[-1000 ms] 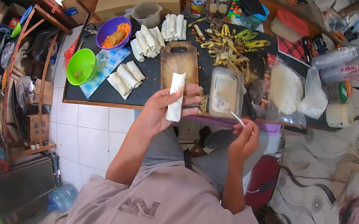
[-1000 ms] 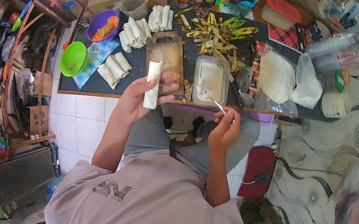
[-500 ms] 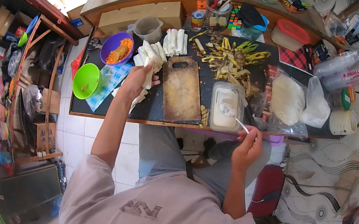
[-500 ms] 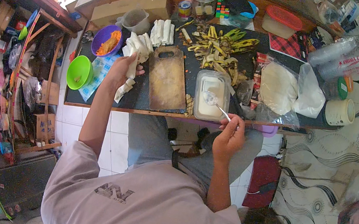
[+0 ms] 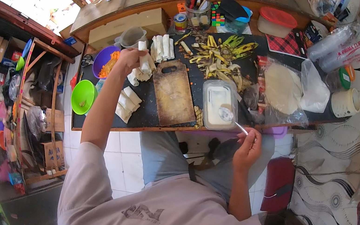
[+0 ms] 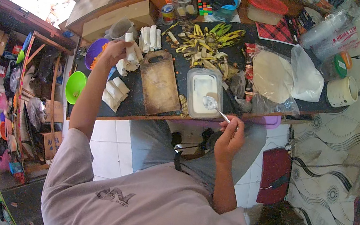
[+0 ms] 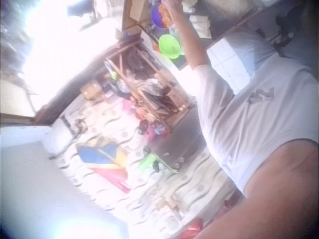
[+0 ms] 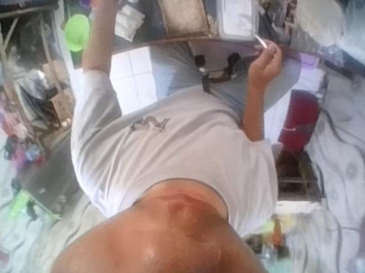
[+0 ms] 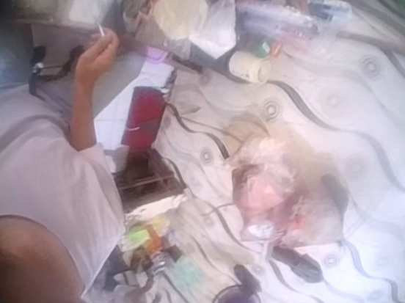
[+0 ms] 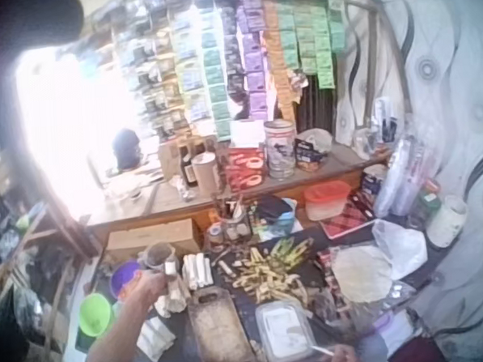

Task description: The person spreads a white paste onto thin sheets using a spoon and rolls them into cylindrical shapes. The finished rolls are placed on a cutting board, and the process is repeated for multiple units.

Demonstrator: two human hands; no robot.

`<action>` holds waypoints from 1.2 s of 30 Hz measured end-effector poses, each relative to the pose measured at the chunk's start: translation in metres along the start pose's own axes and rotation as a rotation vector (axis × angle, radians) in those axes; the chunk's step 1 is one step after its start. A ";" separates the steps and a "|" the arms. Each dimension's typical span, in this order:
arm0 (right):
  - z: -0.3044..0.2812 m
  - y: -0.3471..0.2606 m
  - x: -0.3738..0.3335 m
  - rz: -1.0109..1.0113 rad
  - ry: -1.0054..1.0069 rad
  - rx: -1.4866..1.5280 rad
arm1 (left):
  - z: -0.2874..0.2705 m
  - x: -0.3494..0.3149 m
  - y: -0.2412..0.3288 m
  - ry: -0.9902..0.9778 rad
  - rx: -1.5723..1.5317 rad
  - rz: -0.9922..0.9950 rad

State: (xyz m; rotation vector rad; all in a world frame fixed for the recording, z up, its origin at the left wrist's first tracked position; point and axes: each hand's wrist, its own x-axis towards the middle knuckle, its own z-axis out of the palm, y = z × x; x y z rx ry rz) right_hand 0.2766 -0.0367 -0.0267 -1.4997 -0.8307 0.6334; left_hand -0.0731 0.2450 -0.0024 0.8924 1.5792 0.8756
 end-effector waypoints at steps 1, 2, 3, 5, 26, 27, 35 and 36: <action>-0.003 0.002 0.000 -0.009 0.006 -0.014 | 0.002 -0.002 0.006 0.029 0.035 0.011; -0.005 0.004 0.000 -0.008 0.011 -0.020 | 0.003 -0.005 0.013 0.060 0.070 0.022; -0.008 0.006 -0.001 -0.007 0.016 -0.025 | 0.003 -0.001 0.014 0.088 0.140 0.015; -0.009 0.006 -0.002 -0.007 0.015 -0.026 | -0.002 0.005 0.012 0.159 0.277 0.000; -0.006 0.004 -0.004 -0.050 0.003 -0.035 | -0.005 0.036 -0.001 0.165 0.286 -0.098; -0.006 0.005 -0.004 -0.044 0.003 -0.036 | -0.003 0.039 -0.005 0.196 0.298 -0.063; -0.004 0.005 -0.003 -0.048 -0.009 -0.038 | 0.007 0.056 -0.015 0.354 0.641 -0.071; -0.004 0.004 -0.003 -0.048 -0.007 -0.030 | 0.005 0.057 -0.016 0.368 0.686 -0.070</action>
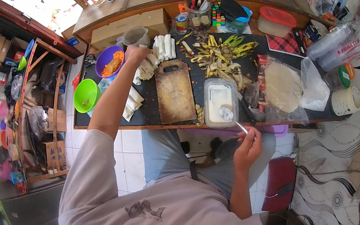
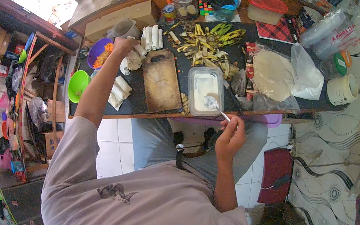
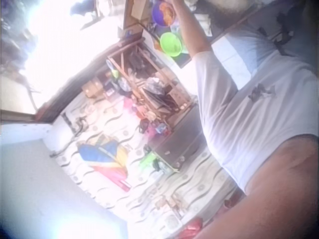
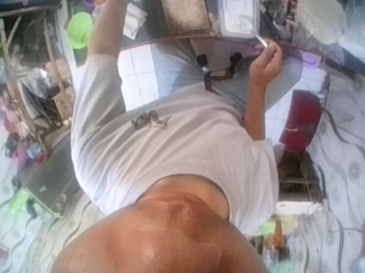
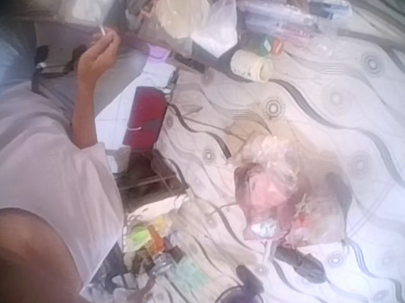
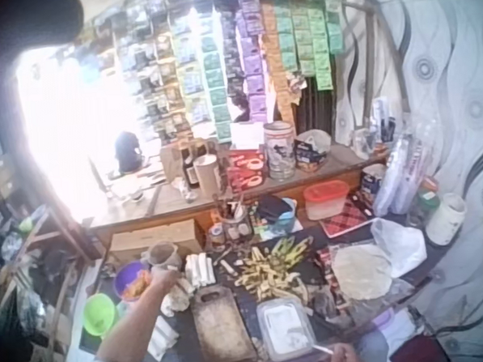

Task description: The person spreads a white paste onto thin sheets using a spoon and rolls them into cylindrical shapes. The finished rolls are placed on a cutting board, and the process is repeated for multiple units.

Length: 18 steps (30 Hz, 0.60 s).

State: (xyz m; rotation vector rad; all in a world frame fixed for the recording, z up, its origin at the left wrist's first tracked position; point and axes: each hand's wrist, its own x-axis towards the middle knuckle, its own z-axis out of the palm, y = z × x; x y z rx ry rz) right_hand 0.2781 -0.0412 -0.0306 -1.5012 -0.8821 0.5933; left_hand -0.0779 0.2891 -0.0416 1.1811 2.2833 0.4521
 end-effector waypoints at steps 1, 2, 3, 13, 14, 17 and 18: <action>0.000 0.000 0.001 0.001 0.007 0.006 | -0.001 -0.004 0.004 -0.001 0.033 0.014; -0.001 0.001 0.001 0.006 0.010 -0.003 | -0.003 -0.009 0.007 -0.002 0.066 0.028; -0.001 0.003 0.000 0.010 0.013 -0.013 | -0.004 -0.014 0.010 -0.002 0.099 0.042; 0.002 0.002 -0.001 0.033 0.005 -0.018 | -0.014 -0.033 0.019 -0.019 0.118 0.060; 0.002 0.002 0.000 0.030 0.000 -0.009 | -0.013 -0.030 0.017 -0.022 0.117 0.052; 0.003 0.003 0.000 0.022 -0.007 0.004 | -0.013 -0.025 0.016 -0.033 0.131 0.059; 0.003 0.002 0.001 0.020 -0.005 0.003 | -0.013 -0.024 0.015 -0.037 0.138 0.067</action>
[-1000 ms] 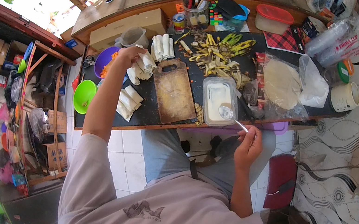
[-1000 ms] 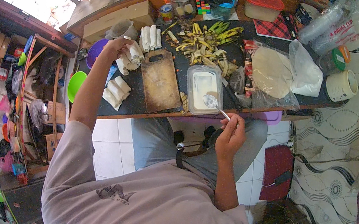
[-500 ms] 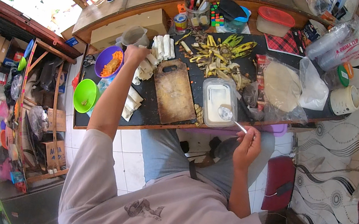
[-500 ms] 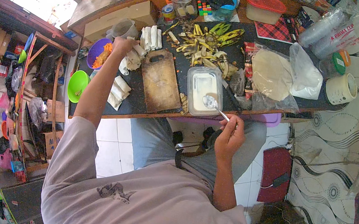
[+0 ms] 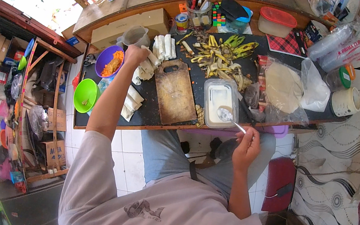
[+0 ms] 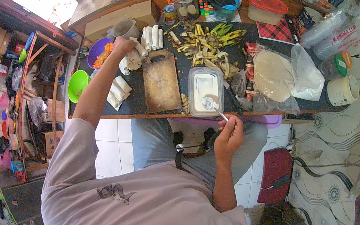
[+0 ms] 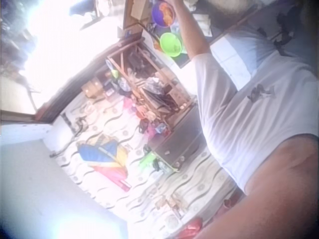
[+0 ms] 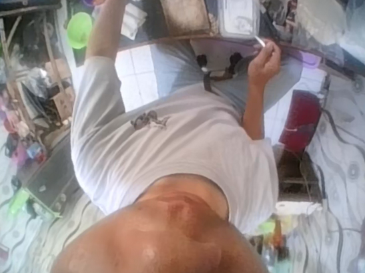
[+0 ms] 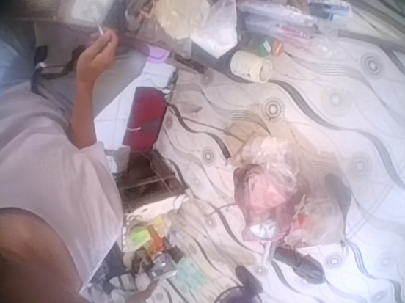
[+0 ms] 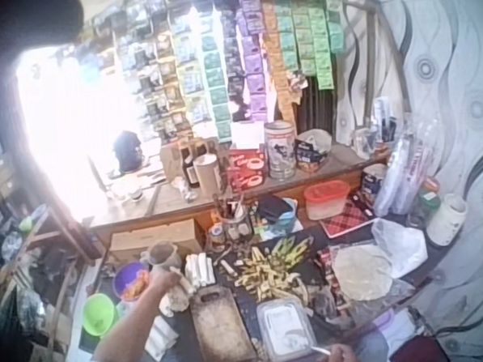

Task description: The person spreads a white paste onto thin sheets using a spoon and rolls them into cylindrical shapes. The finished rolls are placed on a cutting board, and the process is repeated for multiple units.

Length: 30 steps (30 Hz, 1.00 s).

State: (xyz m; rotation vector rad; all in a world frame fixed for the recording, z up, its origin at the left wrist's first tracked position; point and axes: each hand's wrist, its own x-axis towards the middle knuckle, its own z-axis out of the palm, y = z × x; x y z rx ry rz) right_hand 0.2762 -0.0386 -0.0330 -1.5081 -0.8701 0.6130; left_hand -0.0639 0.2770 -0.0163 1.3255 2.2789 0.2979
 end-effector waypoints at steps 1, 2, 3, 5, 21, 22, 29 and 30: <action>0.000 0.000 0.000 -0.002 0.004 -0.003 | 0.000 -0.001 0.001 -0.008 -0.002 0.001; -0.001 0.000 0.001 0.001 0.006 -0.007 | 0.000 -0.002 0.002 -0.017 -0.004 0.002; -0.001 0.001 0.001 0.005 0.008 -0.012 | 0.001 -0.002 0.002 -0.025 -0.006 0.002; 0.000 0.001 0.000 0.004 0.003 -0.015 | 0.004 0.007 -0.009 0.035 0.005 0.045; 0.006 -0.004 0.006 0.042 -0.025 -0.013 | -0.017 -0.053 -0.032 0.434 0.407 0.766; 0.007 -0.006 0.006 0.035 -0.022 -0.016 | -0.016 -0.058 -0.028 0.479 0.540 0.841; 0.006 -0.003 0.006 0.026 -0.029 -0.005 | -0.007 -0.053 -0.014 0.399 0.722 0.851; 0.005 -0.002 0.006 0.027 -0.029 -0.001 | -0.008 -0.055 -0.014 0.392 0.727 0.817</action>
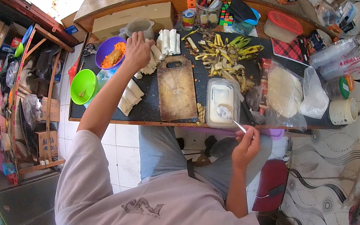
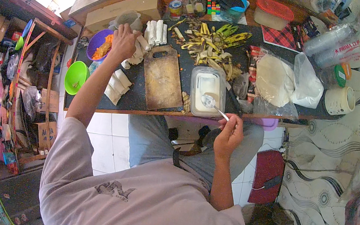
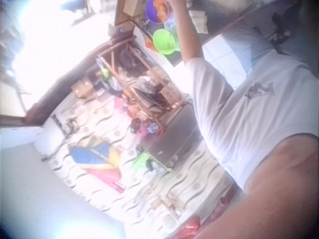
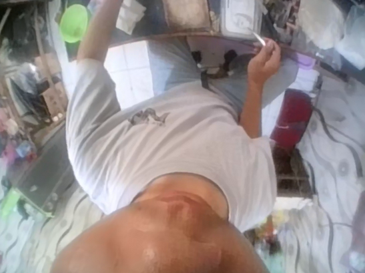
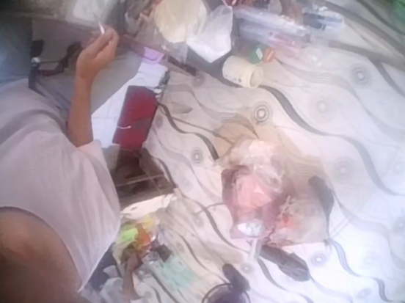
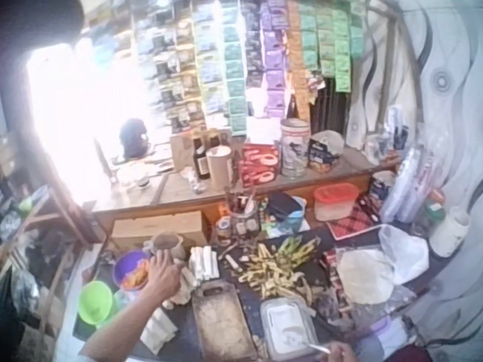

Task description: The person spreads a white paste onto thin sheets using a spoon and rolls them into cylindrical shapes. The finished rolls are placed on a cutting board, and the process is repeated for multiple units.

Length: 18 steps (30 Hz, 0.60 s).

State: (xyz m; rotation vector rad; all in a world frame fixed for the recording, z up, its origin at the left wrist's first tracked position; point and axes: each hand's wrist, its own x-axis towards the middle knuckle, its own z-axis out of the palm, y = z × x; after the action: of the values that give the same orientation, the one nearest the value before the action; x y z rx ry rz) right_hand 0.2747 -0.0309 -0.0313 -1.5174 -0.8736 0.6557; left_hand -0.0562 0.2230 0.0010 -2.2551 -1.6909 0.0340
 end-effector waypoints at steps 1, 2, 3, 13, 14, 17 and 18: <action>0.000 0.001 -0.001 0.005 0.003 0.003 | -0.003 -0.002 0.001 -0.023 0.004 -0.023; 0.001 0.002 -0.001 0.009 0.004 0.009 | -0.005 -0.007 -0.001 0.033 -0.046 -0.041; 0.002 0.002 -0.002 0.013 0.004 0.014 | -0.008 -0.015 -0.004 0.088 -0.096 -0.062; 0.009 0.011 0.004 0.080 -0.004 0.084 | 0.041 -0.222 -0.030 0.138 -0.946 -0.898; 0.010 0.009 0.004 0.068 -0.016 0.076 | 0.047 -0.244 -0.026 0.159 -0.985 -0.964; 0.011 0.004 0.008 0.001 -0.045 0.054 | 0.051 -0.283 -0.011 0.202 -1.124 -1.122; 0.010 0.004 0.008 -0.001 -0.036 0.046 | 0.051 -0.287 -0.008 0.197 -1.122 -1.122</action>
State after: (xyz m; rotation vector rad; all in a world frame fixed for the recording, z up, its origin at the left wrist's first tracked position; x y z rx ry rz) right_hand 0.2713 -0.0187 -0.0356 -1.4676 -0.8812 0.7002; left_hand -0.1600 -0.0321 -0.0942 -1.2364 -2.9631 -1.6268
